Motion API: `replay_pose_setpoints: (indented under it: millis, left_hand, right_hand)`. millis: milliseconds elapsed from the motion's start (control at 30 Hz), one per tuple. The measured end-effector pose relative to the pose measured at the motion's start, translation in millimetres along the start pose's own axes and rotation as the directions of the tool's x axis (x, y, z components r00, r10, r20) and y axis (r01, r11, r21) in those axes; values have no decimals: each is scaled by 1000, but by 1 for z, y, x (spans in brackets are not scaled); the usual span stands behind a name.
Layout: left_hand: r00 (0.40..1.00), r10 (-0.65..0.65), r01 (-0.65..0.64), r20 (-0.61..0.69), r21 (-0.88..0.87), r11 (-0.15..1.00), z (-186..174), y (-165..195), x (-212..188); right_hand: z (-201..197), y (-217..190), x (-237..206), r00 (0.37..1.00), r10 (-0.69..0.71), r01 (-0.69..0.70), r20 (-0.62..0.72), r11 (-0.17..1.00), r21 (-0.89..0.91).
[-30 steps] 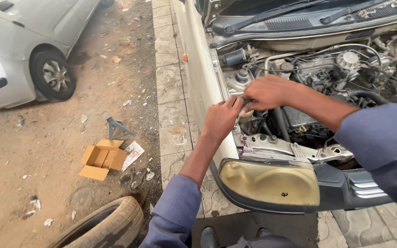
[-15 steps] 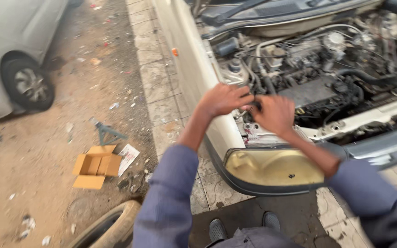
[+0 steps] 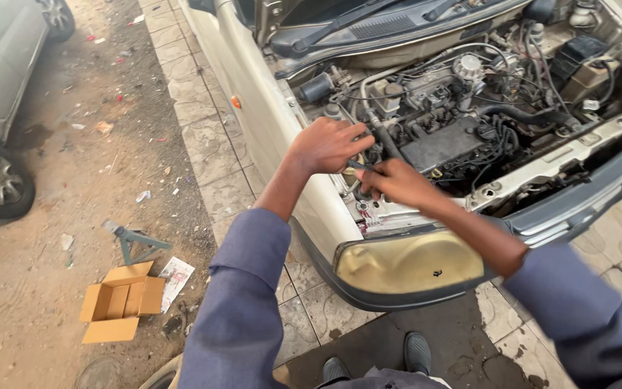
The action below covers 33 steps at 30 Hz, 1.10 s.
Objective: The person works on a car engine with the hood open, using a wrench to tighten bolts on the engine block and the hood hinge. The person also handles a black rubber hose, manipulating it with their hands and the wrench.
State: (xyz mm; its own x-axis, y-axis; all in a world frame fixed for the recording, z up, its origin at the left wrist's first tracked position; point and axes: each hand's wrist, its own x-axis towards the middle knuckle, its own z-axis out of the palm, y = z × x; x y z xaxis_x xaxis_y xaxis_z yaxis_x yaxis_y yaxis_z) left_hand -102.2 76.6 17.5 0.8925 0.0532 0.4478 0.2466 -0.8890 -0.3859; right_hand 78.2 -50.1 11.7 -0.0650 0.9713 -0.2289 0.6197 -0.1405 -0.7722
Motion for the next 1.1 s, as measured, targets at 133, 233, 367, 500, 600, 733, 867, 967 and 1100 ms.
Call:
replay_pose_setpoints:
  millis: [133,233,367,500,600,733,867,967,1100]
  left_hand:
    - [1000,22,-21,11,-60,998,2,2,7]
    - [998,55,-57,-18,-93,994,6,-2,8]
    - [995,89,-93,-37,-114,989,13,-10,6]
    - [983,180,-177,27,-85,981,24,-27,16]
    - [957,289,-287,-3,-121,950,35,-52,43]
    - [957,291,-291,-19,-111,950,40,-59,50]
    - [997,75,-76,-9,-84,994,29,-36,38]
    - [988,-135,139,-75,45,989,17,-12,31]
    - [651,-695,750,-306,117,652,13,42,16]
  right_hand:
    - [-29,18,22,880,-18,-137,475,947,290]
    - [-21,34,33,881,13,-246,473,867,434]
    - [-9,43,30,940,-11,-144,341,893,427]
    - [39,33,18,974,56,-204,221,643,738]
    - [64,22,24,986,19,-165,166,259,952]
    - [61,20,26,983,-105,-135,154,168,976]
    - [48,17,17,983,-99,-131,152,187,974]
    - [42,13,12,985,-88,-124,149,241,962]
    - [41,12,13,992,-7,-118,130,376,919]
